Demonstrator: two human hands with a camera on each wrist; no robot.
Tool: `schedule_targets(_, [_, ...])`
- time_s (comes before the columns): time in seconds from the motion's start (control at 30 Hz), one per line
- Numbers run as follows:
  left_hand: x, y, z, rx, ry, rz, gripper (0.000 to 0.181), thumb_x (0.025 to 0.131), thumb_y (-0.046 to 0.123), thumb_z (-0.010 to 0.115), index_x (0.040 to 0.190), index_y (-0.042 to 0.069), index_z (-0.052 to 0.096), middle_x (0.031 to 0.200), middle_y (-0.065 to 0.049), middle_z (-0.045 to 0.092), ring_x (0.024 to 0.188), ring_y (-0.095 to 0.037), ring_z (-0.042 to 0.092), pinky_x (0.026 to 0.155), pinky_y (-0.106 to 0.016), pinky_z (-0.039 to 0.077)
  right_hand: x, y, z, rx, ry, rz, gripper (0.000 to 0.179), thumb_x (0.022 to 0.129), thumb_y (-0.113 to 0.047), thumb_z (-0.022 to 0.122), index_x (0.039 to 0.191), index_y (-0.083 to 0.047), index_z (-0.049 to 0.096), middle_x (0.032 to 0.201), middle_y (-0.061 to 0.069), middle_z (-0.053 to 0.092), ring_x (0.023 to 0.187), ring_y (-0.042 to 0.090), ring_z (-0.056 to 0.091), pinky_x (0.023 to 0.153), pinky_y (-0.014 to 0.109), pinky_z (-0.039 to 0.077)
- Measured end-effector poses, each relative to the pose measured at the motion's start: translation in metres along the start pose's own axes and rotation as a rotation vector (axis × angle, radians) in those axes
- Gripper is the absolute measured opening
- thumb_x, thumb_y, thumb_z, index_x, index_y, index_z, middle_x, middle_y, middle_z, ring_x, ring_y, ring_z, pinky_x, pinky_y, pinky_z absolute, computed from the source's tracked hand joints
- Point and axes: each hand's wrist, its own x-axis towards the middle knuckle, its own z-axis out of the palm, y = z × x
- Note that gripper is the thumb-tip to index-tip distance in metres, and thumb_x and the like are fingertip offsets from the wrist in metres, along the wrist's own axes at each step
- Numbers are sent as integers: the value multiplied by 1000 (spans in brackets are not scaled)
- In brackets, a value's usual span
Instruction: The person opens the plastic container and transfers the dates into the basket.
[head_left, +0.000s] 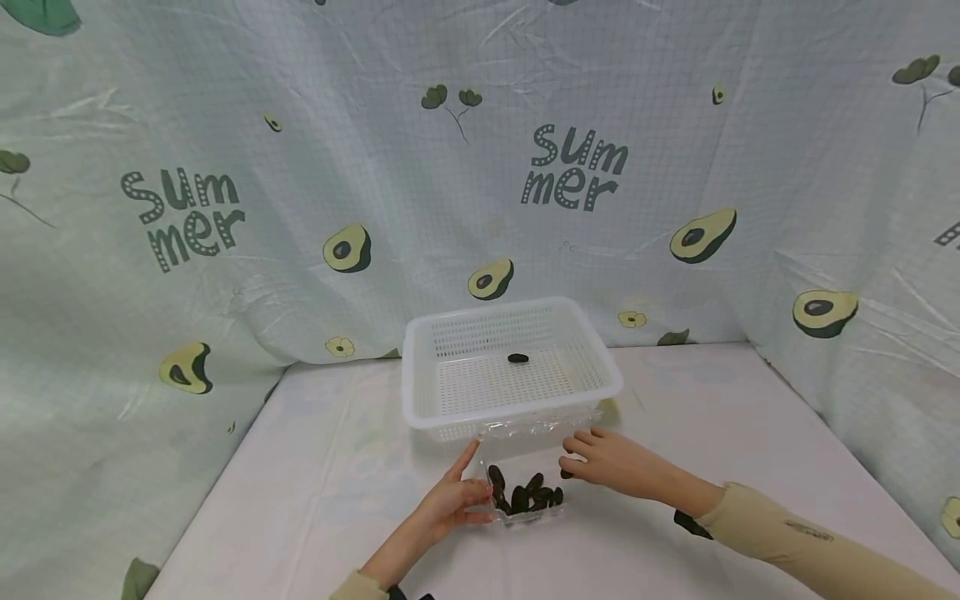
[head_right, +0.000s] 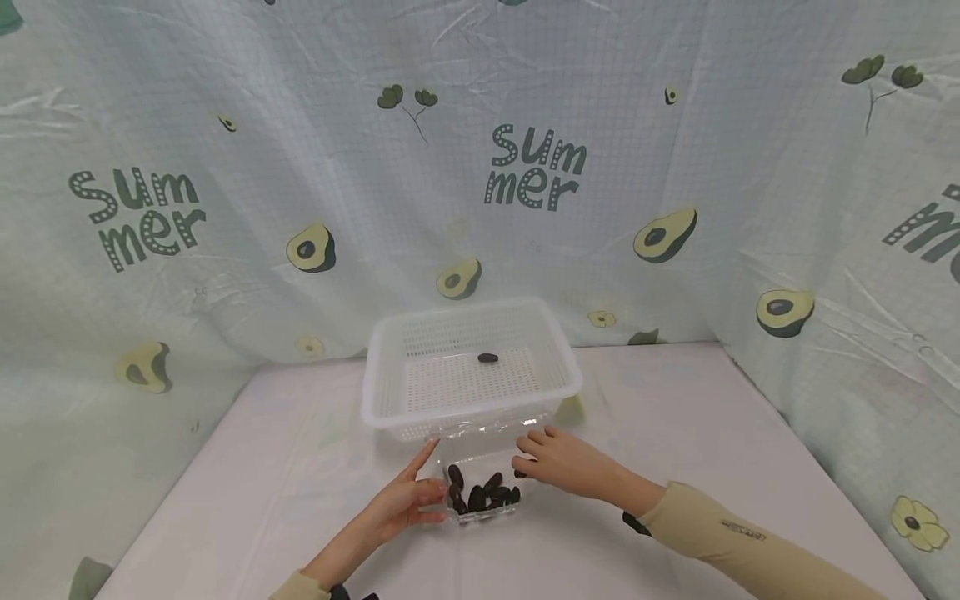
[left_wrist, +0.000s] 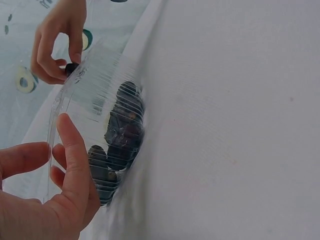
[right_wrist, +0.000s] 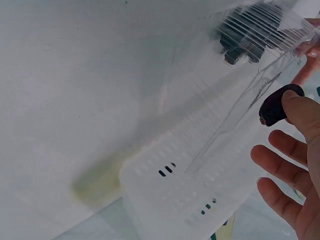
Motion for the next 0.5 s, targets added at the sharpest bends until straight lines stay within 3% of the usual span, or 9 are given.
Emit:
schedule_targets(0.13, [0, -1, 0, -1, -1, 0, 78, 85, 0, 50, 145, 19, 4, 74, 3, 50, 70, -8, 54, 73, -38, 52, -9, 7, -7, -12, -22, 19, 51, 97, -14, -3, 94, -19, 48, 92, -3, 49, 75, 10, 40, 63, 23, 28])
schedule_targets(0.27, [0, -2, -1, 7, -10, 10, 78, 85, 0, 51, 145, 17, 4, 74, 3, 50, 72, -8, 53, 74, -39, 52, -19, 19, -15, -29, -38, 40, 49, 97, -16, 0, 96, -18, 49, 93, -2, 50, 77, 11, 43, 62, 24, 28])
schedule_targets(0.4, [1, -3, -1, 13, -24, 22, 77, 85, 0, 51, 145, 14, 4, 74, 4, 51, 73, -8, 53, 73, -38, 53, -28, 34, -22, -57, -60, 65, 9, 92, -20, 41, 95, -17, 49, 92, -2, 51, 77, 11, 43, 60, 24, 28])
schedule_targets(0.43, [2, -3, -1, 11, -26, 23, 77, 85, 0, 51, 145, 14, 4, 74, 4, 51, 73, -8, 53, 73, -38, 53, -30, 38, -23, -63, -66, 73, 10, 87, -22, 52, 95, -17, 49, 91, -2, 52, 77, 11, 44, 60, 24, 28])
schedule_targets(0.5, [2, -3, -1, 9, -29, 19, 77, 85, 0, 50, 145, 15, 5, 75, 3, 51, 73, -8, 54, 73, -37, 53, -34, 45, -25, -74, -82, 86, 32, 72, -26, 69, 95, -16, 49, 90, -2, 52, 76, 12, 44, 59, 24, 29])
